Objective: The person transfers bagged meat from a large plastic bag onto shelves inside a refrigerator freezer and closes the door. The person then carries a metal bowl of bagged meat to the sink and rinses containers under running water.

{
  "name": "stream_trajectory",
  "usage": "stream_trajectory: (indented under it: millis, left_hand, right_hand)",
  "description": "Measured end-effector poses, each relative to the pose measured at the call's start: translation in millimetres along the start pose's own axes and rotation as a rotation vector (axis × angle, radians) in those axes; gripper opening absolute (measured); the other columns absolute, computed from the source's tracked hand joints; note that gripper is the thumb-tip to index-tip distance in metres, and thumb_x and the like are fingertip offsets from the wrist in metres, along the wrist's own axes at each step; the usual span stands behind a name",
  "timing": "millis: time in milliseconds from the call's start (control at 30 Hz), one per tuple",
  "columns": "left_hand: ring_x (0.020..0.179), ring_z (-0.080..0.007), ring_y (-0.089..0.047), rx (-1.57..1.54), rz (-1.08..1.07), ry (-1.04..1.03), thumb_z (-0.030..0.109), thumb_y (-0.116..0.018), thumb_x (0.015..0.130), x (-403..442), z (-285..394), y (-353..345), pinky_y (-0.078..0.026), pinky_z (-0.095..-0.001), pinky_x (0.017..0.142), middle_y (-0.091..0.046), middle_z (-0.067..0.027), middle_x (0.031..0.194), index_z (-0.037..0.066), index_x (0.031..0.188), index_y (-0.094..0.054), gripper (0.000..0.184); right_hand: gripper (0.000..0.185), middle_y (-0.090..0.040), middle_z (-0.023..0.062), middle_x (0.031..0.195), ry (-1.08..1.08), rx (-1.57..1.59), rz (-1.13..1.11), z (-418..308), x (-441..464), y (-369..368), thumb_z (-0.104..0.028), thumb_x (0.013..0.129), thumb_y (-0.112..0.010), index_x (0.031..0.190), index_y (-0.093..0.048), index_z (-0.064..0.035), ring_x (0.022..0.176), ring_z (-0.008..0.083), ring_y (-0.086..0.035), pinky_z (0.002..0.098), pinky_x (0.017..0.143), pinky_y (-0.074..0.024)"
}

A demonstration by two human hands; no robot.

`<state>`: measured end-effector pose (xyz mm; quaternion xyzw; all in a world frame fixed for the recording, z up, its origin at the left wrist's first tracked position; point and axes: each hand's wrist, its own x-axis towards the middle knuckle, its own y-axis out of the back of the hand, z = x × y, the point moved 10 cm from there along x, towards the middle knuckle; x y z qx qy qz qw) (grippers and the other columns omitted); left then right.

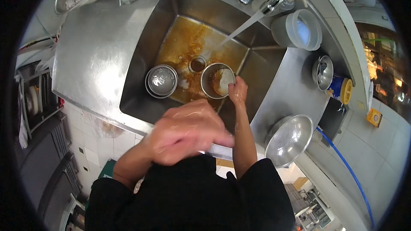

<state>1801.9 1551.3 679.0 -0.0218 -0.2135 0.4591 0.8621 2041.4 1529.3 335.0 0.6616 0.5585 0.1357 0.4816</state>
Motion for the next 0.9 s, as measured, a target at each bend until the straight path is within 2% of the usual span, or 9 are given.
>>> stream_trajectory:
  millis: [100,167,600,667,733,767,800,867,900]
  left_hand:
    - [0.076,-0.0254,-0.056,-0.392,-0.107,0.005,0.009,-0.056,0.085,13,56,-6,-0.043,-0.0365,0.071,-0.058,-0.0148,0.085,-0.001,0.098,-0.062,0.017]
    - [0.074,-0.0246,-0.056,-0.513,0.068,0.029,0.012,-0.054,0.087,8,72,-12,-0.043,-0.0365,0.069,-0.058,-0.0166,0.085,-0.002,0.092,-0.061,0.016]
    - [0.081,-0.0173,-0.051,-0.377,-0.119,-0.115,0.024,-0.049,0.092,5,70,-2,-0.04,-0.0305,0.072,-0.055,-0.0088,0.089,0.002,0.095,-0.06,0.025]
    - [0.082,-0.0162,-0.05,-0.264,-0.105,-0.148,0.026,-0.048,0.093,7,48,16,-0.04,-0.0295,0.072,-0.055,-0.0076,0.089,0.003,0.096,-0.06,0.026]
    - [0.084,-0.0151,-0.049,-0.209,-0.009,-0.063,0.027,-0.047,0.093,14,-7,41,-0.039,-0.0286,0.073,-0.054,-0.0064,0.09,0.003,0.096,-0.06,0.028]
    - [0.084,-0.0146,-0.048,-0.316,0.081,0.073,0.028,-0.047,0.094,18,-52,52,-0.039,-0.0281,0.073,-0.054,-0.0058,0.09,0.003,0.096,-0.06,0.028]
    - [0.084,-0.0176,-0.049,-0.68,0.253,0.321,0.031,-0.046,0.094,14,-116,61,-0.038,-0.0277,0.076,-0.055,-0.0052,0.087,0.002,0.113,-0.055,0.036]
    - [0.094,-0.0152,-0.052,-0.918,0.36,0.517,0.03,-0.044,0.096,10,-195,68,-0.041,-0.0246,0.081,-0.06,-0.0085,0.098,0.006,0.11,-0.061,0.033]
    - [0.094,-0.0152,-0.052,-0.911,0.349,0.508,0.03,-0.044,0.096,16,-192,70,-0.041,-0.0246,0.081,-0.06,-0.0085,0.098,0.006,0.11,-0.061,0.033]
  right_hand:
    - [0.017,-0.053,0.0231,0.074,0.034,-0.023,0.001,-9,-13,6,-0.009,0.067,-0.058,0.071,-0.045,0.002,0.075,0.0431,-0.052,0.048,0.067,-0.0405]
    - [0.017,-0.053,0.0235,0.074,0.072,-0.072,0.024,-14,-13,10,-0.007,0.067,-0.057,0.071,-0.045,0.0027,0.075,0.0432,-0.052,0.0481,0.067,-0.0404]
    - [0.013,-0.053,0.0227,0.076,0.2,-0.083,0.062,-42,-10,17,-0.004,0.067,-0.056,0.073,-0.047,0.0034,0.074,0.0427,-0.052,0.047,0.067,-0.042]
    - [0.017,-0.059,0.0228,0.085,0.146,-0.088,0.008,-30,0,12,-0.007,0.069,-0.057,0.084,-0.056,0.0015,0.08,0.0404,-0.057,0.0443,0.071,-0.0448]
    - [0.012,-0.054,0.0236,0.079,0.186,-0.07,0.054,-38,-4,18,-0.003,0.067,-0.056,0.074,-0.048,0.0027,0.079,0.0437,-0.053,0.0487,0.069,-0.0423]
    - [0.011,-0.055,0.0247,0.081,0.227,-0.07,0.104,-40,-6,21,-0.003,0.067,-0.056,0.075,-0.05,0.0015,0.082,0.0435,-0.054,0.0491,0.072,-0.0428]
    - [0.011,-0.055,0.0247,0.081,0.237,-0.06,0.113,-39,-10,19,-0.003,0.067,-0.056,0.075,-0.05,0.0015,0.082,0.0435,-0.054,0.0491,0.072,-0.0428]
    - [0.011,-0.054,0.0258,0.08,0.221,-0.027,0.05,-34,-5,14,-0.004,0.067,-0.057,0.074,-0.05,0.0003,0.081,0.0424,-0.055,0.0477,0.075,-0.0436]
    - [0.011,-0.054,0.0258,0.08,0.228,-0.022,0.063,-38,-1,17,-0.004,0.067,-0.057,0.074,-0.05,0.0003,0.081,0.0424,-0.055,0.0477,0.075,-0.0436]
